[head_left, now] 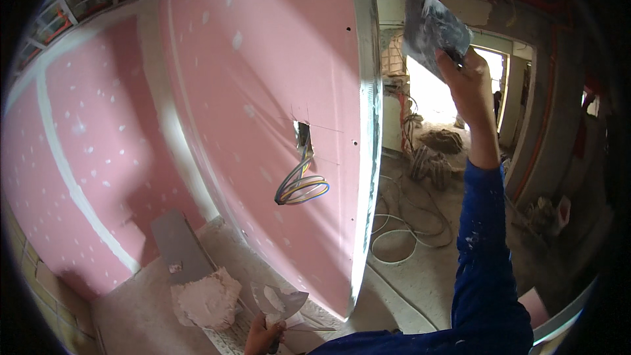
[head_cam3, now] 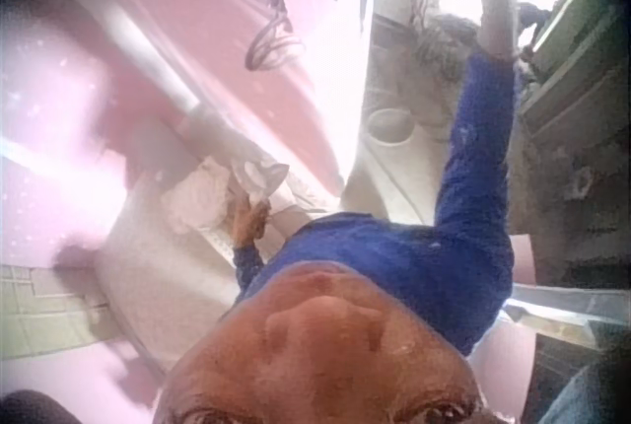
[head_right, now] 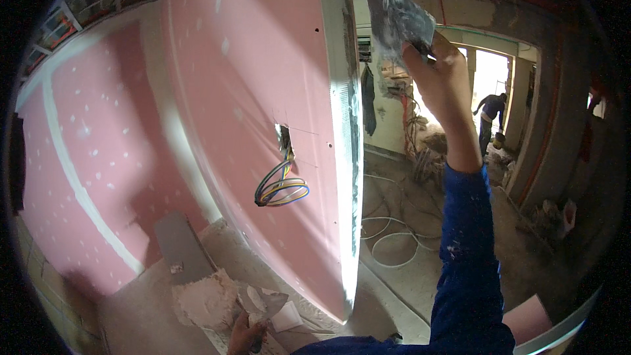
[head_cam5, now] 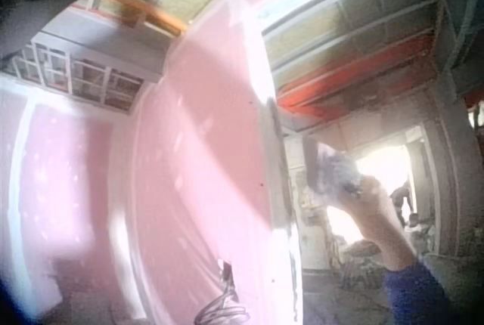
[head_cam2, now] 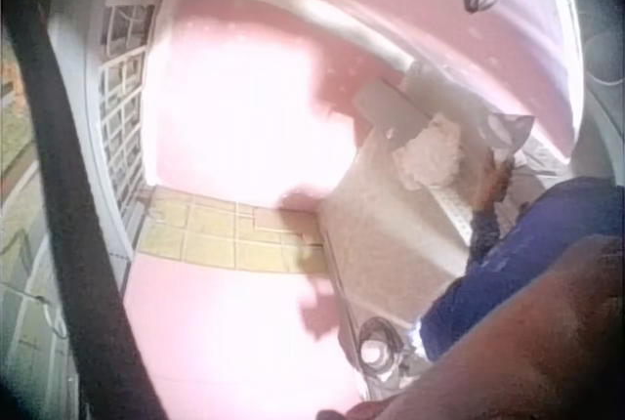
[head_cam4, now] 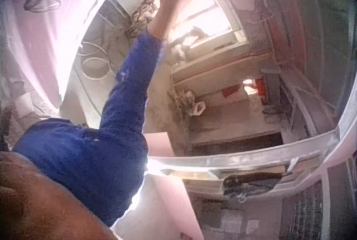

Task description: The person applies joint compound to a wall corner using a taping knife and hawk. They repeatedly scoop compound from the hawk and smooth it along the corner edge, working around exposed wiring and a cutout in the pink drywall.

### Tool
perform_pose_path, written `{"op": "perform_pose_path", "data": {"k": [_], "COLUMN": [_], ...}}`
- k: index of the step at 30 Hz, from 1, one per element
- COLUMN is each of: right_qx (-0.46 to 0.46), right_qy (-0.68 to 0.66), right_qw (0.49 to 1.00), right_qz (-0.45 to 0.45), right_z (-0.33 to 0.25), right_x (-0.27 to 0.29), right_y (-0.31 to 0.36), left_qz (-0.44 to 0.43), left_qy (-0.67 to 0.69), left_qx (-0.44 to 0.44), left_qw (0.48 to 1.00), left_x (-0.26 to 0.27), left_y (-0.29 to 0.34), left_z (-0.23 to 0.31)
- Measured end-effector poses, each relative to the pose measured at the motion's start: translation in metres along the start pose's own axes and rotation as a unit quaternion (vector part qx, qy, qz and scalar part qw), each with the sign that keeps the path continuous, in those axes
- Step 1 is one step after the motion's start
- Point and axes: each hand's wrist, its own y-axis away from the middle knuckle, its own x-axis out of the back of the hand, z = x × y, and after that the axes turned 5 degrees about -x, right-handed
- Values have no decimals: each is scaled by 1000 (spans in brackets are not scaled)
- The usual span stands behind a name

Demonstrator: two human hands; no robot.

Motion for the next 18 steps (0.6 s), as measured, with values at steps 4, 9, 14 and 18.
{"op": "perform_pose_path", "data": {"k": [4,9,14,18], "right_qx": [-25,286,243,238], "right_qy": [-10,41,155,176], "right_qw": [999,956,957,955], "right_qz": [18,44,44,22], "right_z": [24,30,42,59], "right_x": [-38,-88,-106,-111], "right_y": [-20,-47,-40,-14], "left_qz": [-2,-35,-24,-37], "left_qy": [-18,-149,-158,-74], "left_qx": [40,44,-82,26], "left_qw": [999,987,984,996], "left_x": [3,11,10,15], "left_y": [2,-4,-3,2], "left_z": [2,-8,-23,-26]}}
